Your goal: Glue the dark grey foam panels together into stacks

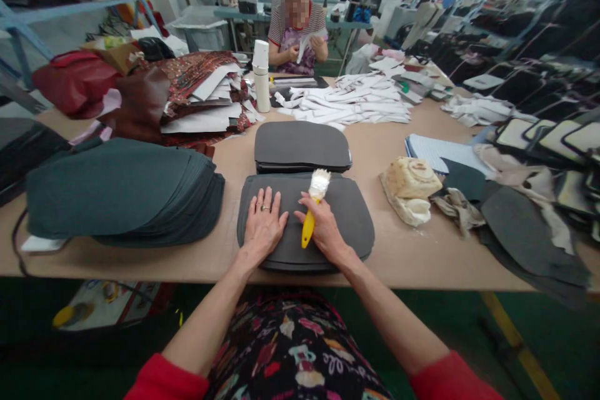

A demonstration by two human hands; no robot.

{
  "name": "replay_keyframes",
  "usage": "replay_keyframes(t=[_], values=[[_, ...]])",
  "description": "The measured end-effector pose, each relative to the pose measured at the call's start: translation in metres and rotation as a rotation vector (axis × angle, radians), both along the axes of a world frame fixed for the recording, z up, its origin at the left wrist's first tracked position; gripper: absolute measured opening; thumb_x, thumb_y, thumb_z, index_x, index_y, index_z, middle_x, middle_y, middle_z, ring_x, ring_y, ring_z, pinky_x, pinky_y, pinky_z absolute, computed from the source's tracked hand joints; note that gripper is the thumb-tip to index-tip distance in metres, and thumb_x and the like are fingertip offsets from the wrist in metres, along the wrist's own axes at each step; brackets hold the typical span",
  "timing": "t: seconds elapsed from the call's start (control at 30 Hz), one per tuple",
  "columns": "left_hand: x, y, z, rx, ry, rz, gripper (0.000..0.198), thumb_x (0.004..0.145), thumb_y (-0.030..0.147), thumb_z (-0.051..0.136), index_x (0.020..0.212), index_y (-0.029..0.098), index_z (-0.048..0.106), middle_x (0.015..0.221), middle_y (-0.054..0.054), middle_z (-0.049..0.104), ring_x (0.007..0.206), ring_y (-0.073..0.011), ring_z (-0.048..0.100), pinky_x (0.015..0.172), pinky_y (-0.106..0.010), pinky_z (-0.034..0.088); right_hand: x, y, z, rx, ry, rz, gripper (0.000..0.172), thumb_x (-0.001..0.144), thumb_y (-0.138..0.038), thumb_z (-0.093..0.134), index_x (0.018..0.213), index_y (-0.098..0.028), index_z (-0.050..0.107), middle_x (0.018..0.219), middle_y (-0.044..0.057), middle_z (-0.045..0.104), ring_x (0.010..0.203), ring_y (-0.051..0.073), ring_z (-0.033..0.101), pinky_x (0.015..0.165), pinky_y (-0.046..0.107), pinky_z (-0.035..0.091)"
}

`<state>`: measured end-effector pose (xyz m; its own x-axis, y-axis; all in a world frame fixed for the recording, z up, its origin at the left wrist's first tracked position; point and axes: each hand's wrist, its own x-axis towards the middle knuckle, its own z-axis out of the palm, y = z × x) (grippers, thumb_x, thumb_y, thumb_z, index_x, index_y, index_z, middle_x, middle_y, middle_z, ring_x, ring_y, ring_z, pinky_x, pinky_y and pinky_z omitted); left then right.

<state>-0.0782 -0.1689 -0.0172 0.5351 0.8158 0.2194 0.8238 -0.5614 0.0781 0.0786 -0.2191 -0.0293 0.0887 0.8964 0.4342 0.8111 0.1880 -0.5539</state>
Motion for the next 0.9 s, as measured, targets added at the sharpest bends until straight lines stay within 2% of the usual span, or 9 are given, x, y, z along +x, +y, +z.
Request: replay_keyframes(t=[0.13, 0.27, 0.37, 0.47, 0.53, 0.6, 0.77, 0.83, 0.9], values=[[0.0, 0.003, -0.003, 0.012, 0.018, -0.002, 0.051, 0.09, 0.036, 0.035, 0.134, 0.01, 0.039, 0.142, -0.018, 0.036, 0.134, -0.0309, 0.027, 0.107, -0.046, 0.025, 0.002, -0.024, -0.009, -0.021, -0.005, 0.042, 0.022, 0.082, -0.027, 0.058, 0.103, -0.021, 0.061, 0.12, 0.01, 0.058, 0.115, 0.023, 0.05, 0.094, 0.04, 0.044], [-0.002, 0.005, 0.0, 0.004, 0.049, 0.009, 0.051, 0.09, 0.036, 0.036, 0.134, 0.011, 0.039, 0.142, -0.018, 0.036, 0.133, -0.0301, 0.028, 0.107, -0.046, 0.025, 0.053, -0.037, -0.015, -0.023, 0.005, -0.069, 0.023, 0.084, -0.03, 0.055, 0.102, -0.019, 0.061, 0.117, 0.013, 0.06, 0.111, 0.026, 0.053, 0.092, 0.044, 0.046], [0.009, -0.006, 0.01, 0.025, 0.045, 0.022, 0.05, 0.09, 0.035, 0.036, 0.132, 0.009, 0.041, 0.141, -0.019, 0.037, 0.134, -0.0324, 0.026, 0.106, -0.05, 0.026, 0.081, -0.035, -0.014, 0.006, 0.01, -0.144, 0.028, 0.085, -0.034, 0.051, 0.104, -0.015, 0.06, 0.114, 0.016, 0.06, 0.107, 0.027, 0.056, 0.09, 0.045, 0.047], [0.032, -0.031, 0.016, 0.056, -0.005, -0.102, 0.053, 0.09, 0.039, 0.035, 0.136, 0.012, 0.034, 0.147, -0.014, 0.029, 0.137, -0.0302, 0.017, 0.109, -0.049, 0.022, 0.081, -0.025, -0.014, 0.049, 0.006, -0.158, 0.029, 0.086, -0.035, 0.049, 0.106, -0.016, 0.059, 0.114, 0.015, 0.061, 0.107, 0.026, 0.057, 0.088, 0.043, 0.048], [0.045, -0.045, 0.012, 0.04, -0.023, -0.197, 0.055, 0.09, 0.043, 0.035, 0.137, 0.014, 0.033, 0.147, -0.012, 0.029, 0.137, -0.0284, 0.019, 0.11, -0.048, 0.024, 0.071, -0.02, -0.016, 0.074, -0.006, -0.133, 0.026, 0.087, -0.034, 0.048, 0.103, -0.018, 0.061, 0.112, 0.013, 0.062, 0.105, 0.025, 0.058, 0.086, 0.043, 0.05], [0.047, -0.051, 0.005, 0.003, -0.016, -0.21, 0.059, 0.088, 0.048, 0.037, 0.136, 0.014, 0.035, 0.145, -0.012, 0.033, 0.135, -0.0288, 0.024, 0.108, -0.048, 0.027, 0.063, -0.017, -0.02, 0.096, -0.021, -0.104, 0.023, 0.086, -0.033, 0.049, 0.097, -0.019, 0.063, 0.111, 0.013, 0.063, 0.103, 0.026, 0.059, 0.085, 0.043, 0.051], [-0.005, -0.039, -0.007, -0.015, 0.011, -0.08, 0.063, 0.084, 0.048, 0.044, 0.135, 0.012, 0.036, 0.143, -0.015, 0.036, 0.133, -0.0289, 0.029, 0.106, -0.049, 0.032, 0.06, -0.016, -0.028, 0.144, -0.075, -0.096, 0.023, 0.087, -0.034, 0.048, 0.094, -0.019, 0.064, 0.109, 0.013, 0.065, 0.103, 0.028, 0.059, 0.083, 0.047, 0.051], [-0.026, -0.029, -0.005, 0.012, 0.014, 0.031, 0.062, 0.085, 0.047, 0.044, 0.133, 0.008, 0.038, 0.141, -0.018, 0.038, 0.131, -0.0319, 0.031, 0.104, -0.052, 0.034, 0.061, -0.016, -0.03, 0.179, -0.128, -0.103, 0.024, 0.088, -0.035, 0.046, 0.093, -0.019, 0.064, 0.107, 0.013, 0.066, 0.101, 0.027, 0.06, 0.081, 0.046, 0.052], [-0.031, -0.019, 0.0, 0.031, 0.007, 0.115, 0.062, 0.086, 0.046, 0.042, 0.132, 0.006, 0.039, 0.14, -0.021, 0.038, 0.131, -0.0347, 0.031, 0.103, -0.055, 0.033, 0.062, -0.015, -0.031, 0.209, -0.178, -0.104, 0.025, 0.088, -0.035, 0.046, 0.093, -0.017, 0.064, 0.106, 0.014, 0.066, 0.098, 0.027, 0.062, 0.078, 0.044, 0.054]])
